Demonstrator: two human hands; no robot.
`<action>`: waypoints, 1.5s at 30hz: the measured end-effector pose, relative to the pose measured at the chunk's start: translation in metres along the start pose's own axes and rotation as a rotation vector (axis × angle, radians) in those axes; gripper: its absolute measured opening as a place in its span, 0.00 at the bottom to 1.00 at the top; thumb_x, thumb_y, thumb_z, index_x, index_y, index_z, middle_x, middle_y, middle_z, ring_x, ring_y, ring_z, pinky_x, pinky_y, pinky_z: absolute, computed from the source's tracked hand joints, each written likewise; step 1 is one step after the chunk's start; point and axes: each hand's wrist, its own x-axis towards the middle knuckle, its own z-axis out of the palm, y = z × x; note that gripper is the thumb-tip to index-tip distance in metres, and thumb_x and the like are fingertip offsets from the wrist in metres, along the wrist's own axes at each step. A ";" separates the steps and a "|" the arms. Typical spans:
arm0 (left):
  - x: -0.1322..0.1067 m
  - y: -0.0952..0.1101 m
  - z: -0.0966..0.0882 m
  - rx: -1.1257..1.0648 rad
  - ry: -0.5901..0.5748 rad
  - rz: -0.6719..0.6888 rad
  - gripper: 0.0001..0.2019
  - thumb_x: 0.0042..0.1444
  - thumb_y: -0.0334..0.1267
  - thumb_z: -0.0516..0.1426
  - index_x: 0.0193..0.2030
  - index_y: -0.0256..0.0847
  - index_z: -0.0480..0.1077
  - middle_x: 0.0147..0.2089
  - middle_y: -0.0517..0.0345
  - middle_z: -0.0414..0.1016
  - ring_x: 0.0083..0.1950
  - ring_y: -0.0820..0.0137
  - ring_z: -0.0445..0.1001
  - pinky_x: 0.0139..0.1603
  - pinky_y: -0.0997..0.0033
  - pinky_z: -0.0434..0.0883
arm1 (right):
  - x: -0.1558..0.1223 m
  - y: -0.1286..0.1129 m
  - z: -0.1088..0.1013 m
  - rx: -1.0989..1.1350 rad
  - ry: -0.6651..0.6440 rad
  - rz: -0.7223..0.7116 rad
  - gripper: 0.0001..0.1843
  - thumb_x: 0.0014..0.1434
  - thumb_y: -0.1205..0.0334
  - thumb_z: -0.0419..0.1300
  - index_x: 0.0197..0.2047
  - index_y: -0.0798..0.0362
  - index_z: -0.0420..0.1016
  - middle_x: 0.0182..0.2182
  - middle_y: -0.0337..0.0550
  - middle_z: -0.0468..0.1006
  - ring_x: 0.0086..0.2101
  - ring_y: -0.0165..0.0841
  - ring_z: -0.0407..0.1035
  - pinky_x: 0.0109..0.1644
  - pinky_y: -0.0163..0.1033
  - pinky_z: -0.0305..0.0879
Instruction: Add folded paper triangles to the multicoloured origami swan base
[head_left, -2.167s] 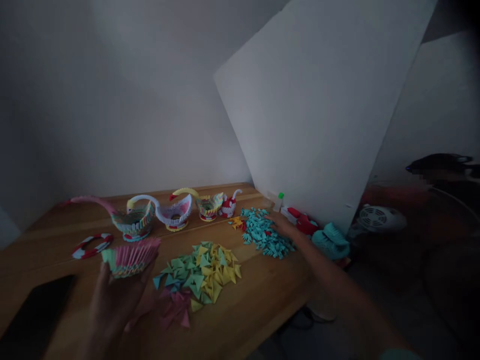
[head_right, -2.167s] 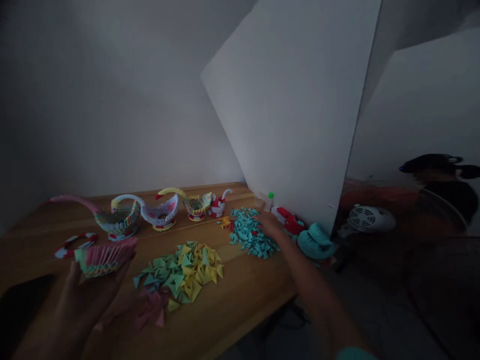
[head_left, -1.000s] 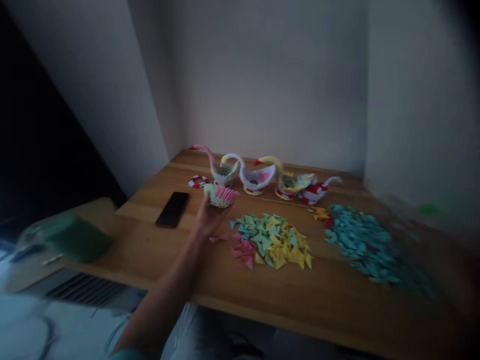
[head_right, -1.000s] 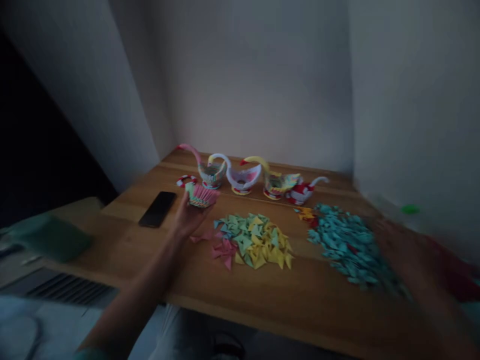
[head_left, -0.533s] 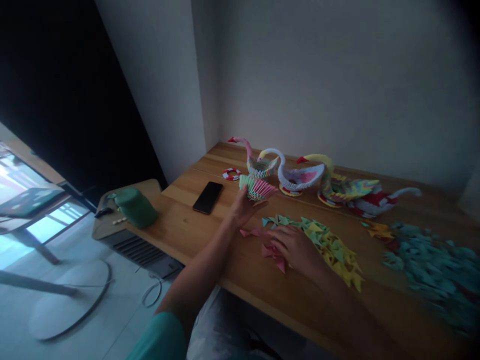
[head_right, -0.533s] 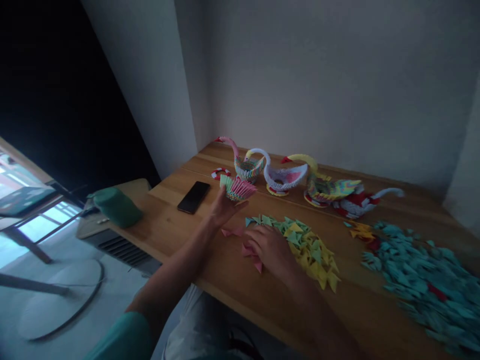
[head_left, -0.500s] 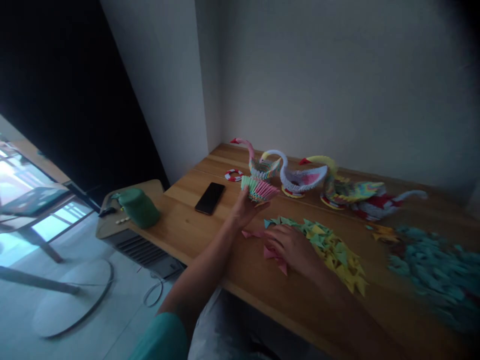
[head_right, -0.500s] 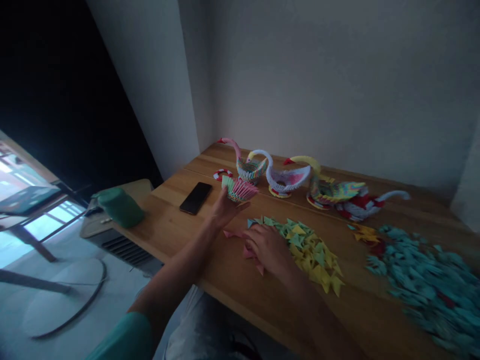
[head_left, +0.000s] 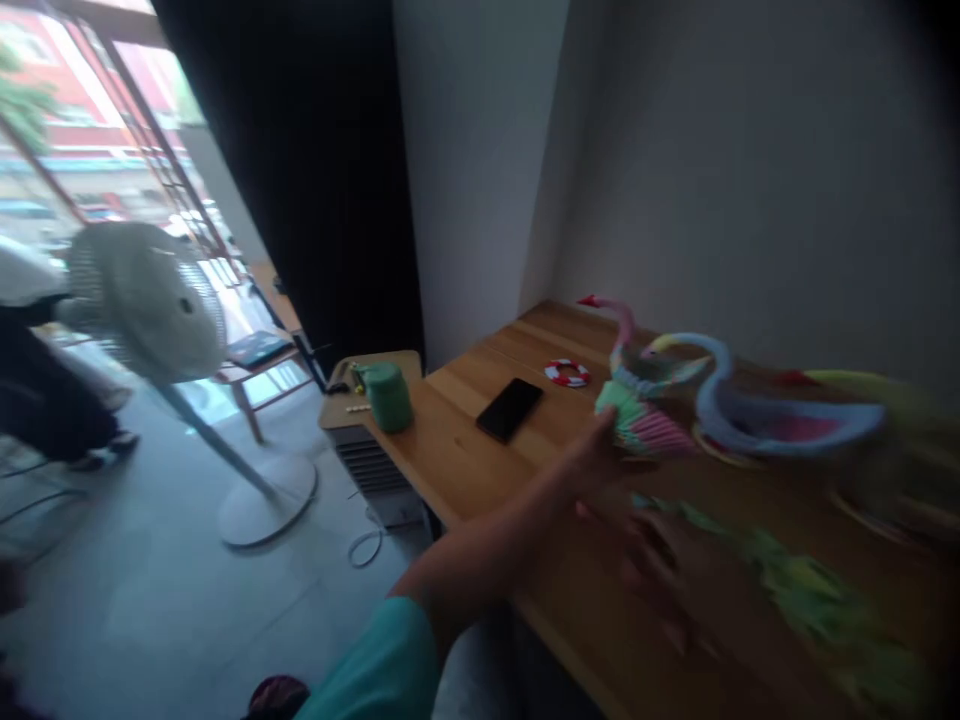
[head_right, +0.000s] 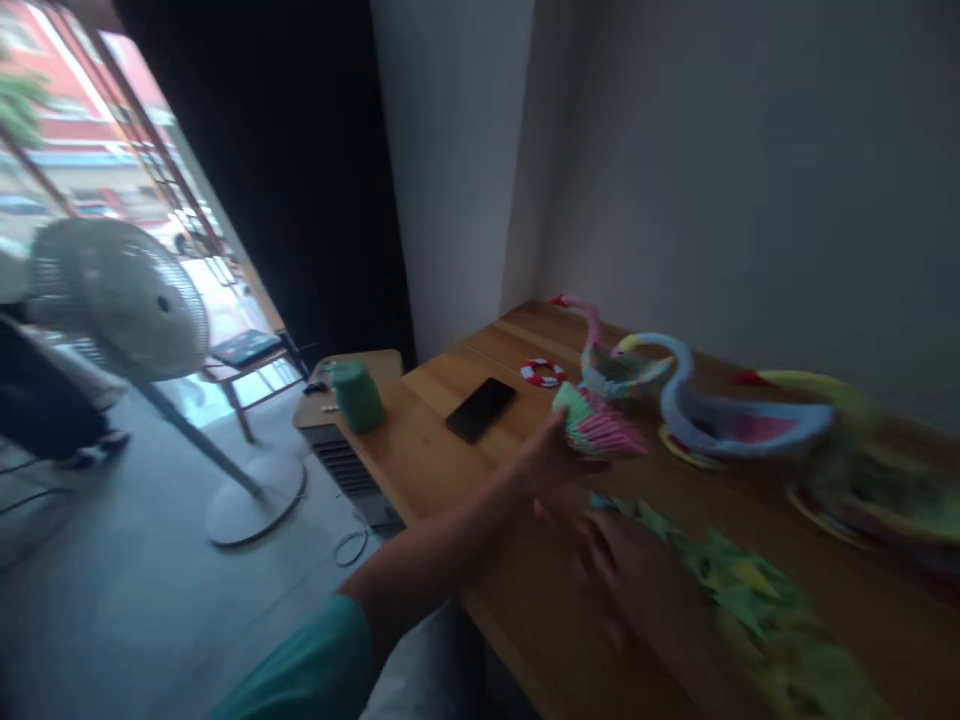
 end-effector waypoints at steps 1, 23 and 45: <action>-0.003 0.000 0.003 -0.012 0.013 -0.013 0.28 0.52 0.58 0.59 0.51 0.40 0.71 0.60 0.41 0.67 0.61 0.55 0.67 0.62 0.49 0.62 | -0.008 -0.005 -0.012 0.016 -0.017 0.053 0.13 0.57 0.49 0.60 0.42 0.42 0.80 0.34 0.44 0.82 0.32 0.42 0.75 0.35 0.44 0.69; -0.022 -0.017 0.025 0.070 -0.059 -0.147 0.26 0.52 0.53 0.63 0.52 0.42 0.68 0.49 0.48 0.75 0.42 0.64 0.76 0.41 0.66 0.75 | -0.048 -0.004 -0.075 0.646 0.464 0.546 0.13 0.54 0.50 0.66 0.36 0.51 0.78 0.24 0.36 0.71 0.24 0.28 0.63 0.28 0.33 0.61; -0.010 -0.014 0.018 0.419 0.291 0.120 0.37 0.42 0.47 0.70 0.59 0.45 0.62 0.49 0.53 0.71 0.42 0.68 0.74 0.39 0.69 0.76 | -0.048 -0.004 -0.068 0.681 0.524 0.579 0.14 0.51 0.50 0.68 0.37 0.51 0.81 0.28 0.43 0.80 0.27 0.32 0.71 0.30 0.36 0.68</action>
